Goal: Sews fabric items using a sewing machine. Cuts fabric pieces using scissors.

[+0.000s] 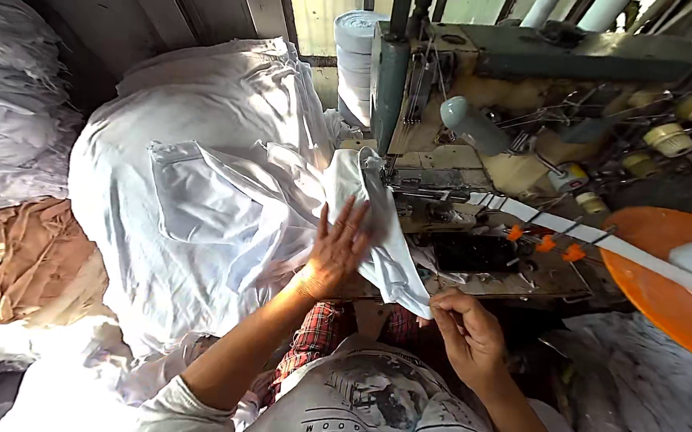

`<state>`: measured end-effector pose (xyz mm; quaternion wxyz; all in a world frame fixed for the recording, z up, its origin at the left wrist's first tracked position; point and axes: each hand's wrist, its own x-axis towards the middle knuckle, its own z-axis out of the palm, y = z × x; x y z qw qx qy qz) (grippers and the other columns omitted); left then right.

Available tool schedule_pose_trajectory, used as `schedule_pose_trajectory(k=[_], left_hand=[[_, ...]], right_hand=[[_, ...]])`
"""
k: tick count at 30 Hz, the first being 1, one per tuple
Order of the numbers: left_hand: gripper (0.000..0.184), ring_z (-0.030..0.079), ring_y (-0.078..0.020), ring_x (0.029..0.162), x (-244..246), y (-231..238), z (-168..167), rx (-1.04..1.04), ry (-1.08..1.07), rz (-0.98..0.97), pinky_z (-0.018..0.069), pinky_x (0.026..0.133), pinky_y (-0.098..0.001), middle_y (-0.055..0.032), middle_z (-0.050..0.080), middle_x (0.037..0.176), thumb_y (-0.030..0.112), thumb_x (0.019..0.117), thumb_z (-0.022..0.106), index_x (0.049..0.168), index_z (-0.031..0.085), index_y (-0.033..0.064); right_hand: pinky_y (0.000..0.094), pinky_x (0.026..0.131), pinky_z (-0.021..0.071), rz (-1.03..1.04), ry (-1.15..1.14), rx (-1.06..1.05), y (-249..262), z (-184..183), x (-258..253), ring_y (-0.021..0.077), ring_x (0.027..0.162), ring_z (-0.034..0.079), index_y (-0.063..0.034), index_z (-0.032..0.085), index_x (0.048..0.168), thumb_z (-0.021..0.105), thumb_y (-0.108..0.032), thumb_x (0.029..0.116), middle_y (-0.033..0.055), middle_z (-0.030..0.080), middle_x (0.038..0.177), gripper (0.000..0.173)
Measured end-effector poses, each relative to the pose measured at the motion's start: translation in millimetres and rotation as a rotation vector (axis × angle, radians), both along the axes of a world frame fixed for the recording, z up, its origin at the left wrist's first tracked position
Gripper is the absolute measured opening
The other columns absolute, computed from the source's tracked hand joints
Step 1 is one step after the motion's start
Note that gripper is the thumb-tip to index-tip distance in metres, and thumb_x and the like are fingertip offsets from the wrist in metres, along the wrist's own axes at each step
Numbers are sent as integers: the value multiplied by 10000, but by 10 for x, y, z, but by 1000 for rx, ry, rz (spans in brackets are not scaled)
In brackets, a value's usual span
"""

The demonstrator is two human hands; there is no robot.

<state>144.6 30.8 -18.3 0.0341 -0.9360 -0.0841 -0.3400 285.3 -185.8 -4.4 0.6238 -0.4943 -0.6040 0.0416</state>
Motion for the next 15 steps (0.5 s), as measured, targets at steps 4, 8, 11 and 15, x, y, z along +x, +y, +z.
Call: schedule_pose_trajectory(k=[4, 8, 11, 15], left_hand=[[116, 543, -407, 1315, -245, 204, 35, 67, -89, 7, 306, 1139, -640, -196, 658, 1261, 102, 952, 549, 960, 661, 72], [136, 601, -334, 1184, -398, 161, 140, 207, -174, -6, 410, 1053, -476, -156, 683, 1159, 119, 1022, 498, 940, 603, 93], [117, 630, -332, 1078, -429, 240, 197, 233, -189, 27, 464, 896, -446, -168, 692, 1102, 109, 988, 528, 898, 597, 79], [105, 670, -353, 1001, -356, 354, 284, 196, -192, 59, 496, 824, -461, -186, 716, 1055, 114, 933, 572, 866, 615, 45]], right_hand=[[146, 753, 583, -22, 54, -80, -46, -318, 29, -1, 825, 667, -73, 666, 1139, 658, -201, 1010, 7, 679, 949, 182], [141, 799, 578, 8, 52, -62, -12, -419, 79, 12, 889, 688, -65, 707, 1001, 694, -144, 976, 9, 717, 961, 84], [167, 753, 608, 78, 99, -21, 69, -450, 97, 32, 808, 717, -52, 728, 992, 676, -113, 984, 13, 752, 950, 80], [157, 718, 605, 34, 82, 5, 200, -480, 102, 18, 775, 706, -31, 732, 998, 655, -101, 996, 35, 753, 1001, 104]])
